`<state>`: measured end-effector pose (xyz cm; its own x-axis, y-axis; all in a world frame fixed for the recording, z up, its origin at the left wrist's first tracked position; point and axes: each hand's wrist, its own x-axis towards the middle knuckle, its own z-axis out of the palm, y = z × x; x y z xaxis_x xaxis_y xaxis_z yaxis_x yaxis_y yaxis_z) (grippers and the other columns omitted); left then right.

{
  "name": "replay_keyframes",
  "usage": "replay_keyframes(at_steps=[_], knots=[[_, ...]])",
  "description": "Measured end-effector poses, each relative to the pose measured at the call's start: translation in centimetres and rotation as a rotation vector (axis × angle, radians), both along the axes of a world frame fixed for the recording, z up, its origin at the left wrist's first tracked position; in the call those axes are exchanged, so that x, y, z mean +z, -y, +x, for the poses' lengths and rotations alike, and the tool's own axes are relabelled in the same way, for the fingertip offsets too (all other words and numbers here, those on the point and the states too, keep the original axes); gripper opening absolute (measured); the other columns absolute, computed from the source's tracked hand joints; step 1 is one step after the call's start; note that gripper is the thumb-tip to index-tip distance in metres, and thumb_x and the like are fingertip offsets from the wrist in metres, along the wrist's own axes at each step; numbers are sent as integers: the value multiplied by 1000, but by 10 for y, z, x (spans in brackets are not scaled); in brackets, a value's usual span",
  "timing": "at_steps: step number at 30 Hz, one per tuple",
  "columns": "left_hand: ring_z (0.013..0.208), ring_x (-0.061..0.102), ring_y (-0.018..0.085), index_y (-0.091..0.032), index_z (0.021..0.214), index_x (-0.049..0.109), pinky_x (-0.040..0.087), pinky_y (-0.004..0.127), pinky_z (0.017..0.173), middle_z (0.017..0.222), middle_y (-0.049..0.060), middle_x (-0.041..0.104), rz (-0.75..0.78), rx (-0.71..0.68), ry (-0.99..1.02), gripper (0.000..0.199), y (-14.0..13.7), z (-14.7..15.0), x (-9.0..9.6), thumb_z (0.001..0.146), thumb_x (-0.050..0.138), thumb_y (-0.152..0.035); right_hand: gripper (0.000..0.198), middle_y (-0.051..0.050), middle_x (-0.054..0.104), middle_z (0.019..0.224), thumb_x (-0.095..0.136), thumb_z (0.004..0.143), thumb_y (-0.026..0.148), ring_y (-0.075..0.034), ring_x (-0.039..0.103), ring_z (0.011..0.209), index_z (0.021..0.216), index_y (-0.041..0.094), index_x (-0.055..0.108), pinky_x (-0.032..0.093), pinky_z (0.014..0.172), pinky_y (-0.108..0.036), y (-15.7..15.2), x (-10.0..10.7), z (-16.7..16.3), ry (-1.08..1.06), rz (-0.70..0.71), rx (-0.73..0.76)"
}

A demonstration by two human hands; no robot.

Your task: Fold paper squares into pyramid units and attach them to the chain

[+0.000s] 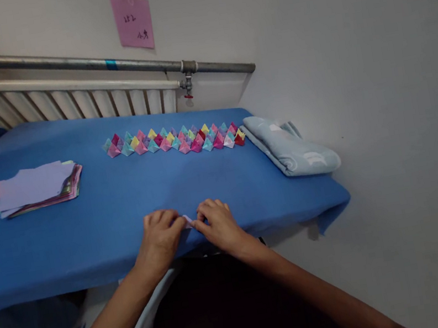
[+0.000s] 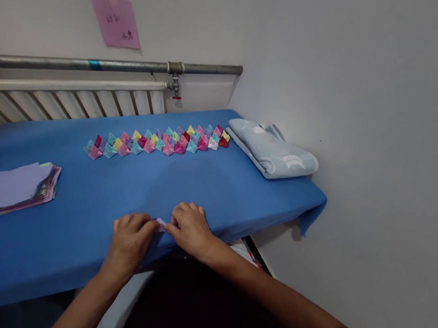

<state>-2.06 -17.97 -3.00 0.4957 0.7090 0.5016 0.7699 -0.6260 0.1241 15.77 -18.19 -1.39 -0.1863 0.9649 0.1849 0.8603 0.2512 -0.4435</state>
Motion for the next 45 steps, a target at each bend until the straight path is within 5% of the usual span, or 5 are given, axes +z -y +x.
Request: replay_keyframes(at_steps=[4, 16, 21, 29, 45], knots=[[90, 57, 20, -18, 106, 63, 35, 38, 84, 102, 7, 68, 65, -180, -19, 26, 10, -1, -1, 92, 42, -11, 21, 0, 60, 83, 64, 85, 32, -16, 49, 80, 70, 19, 57, 28, 70, -29, 1, -1, -1, -1, 4, 1], [96, 61, 22, -16, 115, 60, 32, 46, 99, 108, 9, 69, 92, -107, -70, 43, 24, -1, -6, 85, 36, 2, 5, 0, 64, 89, 63, 82, 20, -19, 54, 88, 79, 21, 59, 33, 78, -33, 6, 9, 9, -95, -7, 12], [102, 61, 23, -14, 116, 60, 32, 48, 102, 112, 10, 69, 111, -84, -64, 46, 28, 0, -9, 82, 35, 3, 20, -4, 66, 97, 46, 90, 10, -16, 59, 90, 101, 20, 59, 44, 82, -30, 13, 7, -7, -265, 47, 247], [111, 59, 23, -14, 125, 56, 36, 47, 104, 122, 12, 65, 119, -151, 15, 48, 27, -17, -17, 85, 34, 1, 23, -5, 67, 102, 49, 92, 13, -17, 58, 95, 107, 22, 64, 46, 88, -33, 7, -6, -8, -101, 69, 339], [109, 58, 26, -17, 116, 60, 41, 45, 94, 118, 12, 65, 62, 35, 63, 38, 31, -17, -4, 86, 40, -3, 26, -6, 66, 103, 51, 87, 7, -18, 58, 96, 104, 21, 65, 46, 89, -33, 8, -9, -8, -80, 96, 336]])
